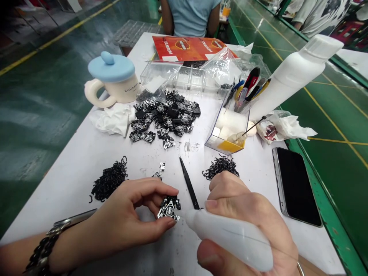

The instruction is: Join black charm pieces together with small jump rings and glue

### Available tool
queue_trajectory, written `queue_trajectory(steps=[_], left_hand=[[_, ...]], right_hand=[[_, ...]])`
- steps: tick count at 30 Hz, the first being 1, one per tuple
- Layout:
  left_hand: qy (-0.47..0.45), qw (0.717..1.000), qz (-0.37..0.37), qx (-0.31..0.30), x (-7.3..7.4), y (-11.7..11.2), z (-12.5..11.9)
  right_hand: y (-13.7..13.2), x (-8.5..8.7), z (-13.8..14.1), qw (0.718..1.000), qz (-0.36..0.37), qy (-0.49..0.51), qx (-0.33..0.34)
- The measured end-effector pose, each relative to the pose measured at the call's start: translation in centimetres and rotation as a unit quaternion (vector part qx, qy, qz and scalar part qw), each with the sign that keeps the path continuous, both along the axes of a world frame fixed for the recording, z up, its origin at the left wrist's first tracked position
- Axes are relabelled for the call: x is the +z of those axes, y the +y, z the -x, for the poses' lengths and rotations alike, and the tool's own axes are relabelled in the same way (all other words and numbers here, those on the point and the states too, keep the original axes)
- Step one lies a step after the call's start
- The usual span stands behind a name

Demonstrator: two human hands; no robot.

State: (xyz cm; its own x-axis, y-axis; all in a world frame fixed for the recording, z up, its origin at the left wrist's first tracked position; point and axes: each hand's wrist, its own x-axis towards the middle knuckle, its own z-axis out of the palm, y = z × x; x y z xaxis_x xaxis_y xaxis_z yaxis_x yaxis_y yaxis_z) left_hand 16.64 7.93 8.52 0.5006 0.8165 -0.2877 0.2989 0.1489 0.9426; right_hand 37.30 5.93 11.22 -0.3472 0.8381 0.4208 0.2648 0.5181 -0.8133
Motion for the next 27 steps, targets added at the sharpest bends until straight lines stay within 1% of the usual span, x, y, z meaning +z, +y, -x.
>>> queue_trajectory(steps=[4,8,10,12,17,21,27], left_hand=[[0.001,1.0,-0.007,-0.002,-0.13,0.05,-0.01],[-0.002,1.0,-0.016,-0.003,-0.22,-0.06,0.03],[-0.002,1.0,-0.016,-0.002,-0.23,-0.07,0.02],[-0.002,1.0,-0.013,-0.001,-0.25,-0.03,-0.05],[-0.005,1.0,-0.01,0.0,-0.26,-0.02,-0.12],[-0.002,1.0,-0.012,-0.002,-0.24,-0.14,-0.01],[0.001,1.0,-0.019,-0.001,-0.23,-0.06,-0.08]], right_hand=[[-0.01,0.04,-0.3,1.0,-0.01,-0.011,0.006],[0.04,0.26,-0.38,0.998,-0.035,-0.051,-0.017],[0.12,0.4,-0.25,0.997,-0.025,-0.067,-0.013],[0.12,0.45,-0.14,0.998,-0.017,-0.063,-0.015],[-0.28,0.07,0.01,0.996,-0.013,-0.024,-0.08],[-0.31,-0.3,-0.08,0.998,0.006,0.012,-0.068],[0.17,0.09,-0.26,0.999,-0.008,-0.036,-0.022]])
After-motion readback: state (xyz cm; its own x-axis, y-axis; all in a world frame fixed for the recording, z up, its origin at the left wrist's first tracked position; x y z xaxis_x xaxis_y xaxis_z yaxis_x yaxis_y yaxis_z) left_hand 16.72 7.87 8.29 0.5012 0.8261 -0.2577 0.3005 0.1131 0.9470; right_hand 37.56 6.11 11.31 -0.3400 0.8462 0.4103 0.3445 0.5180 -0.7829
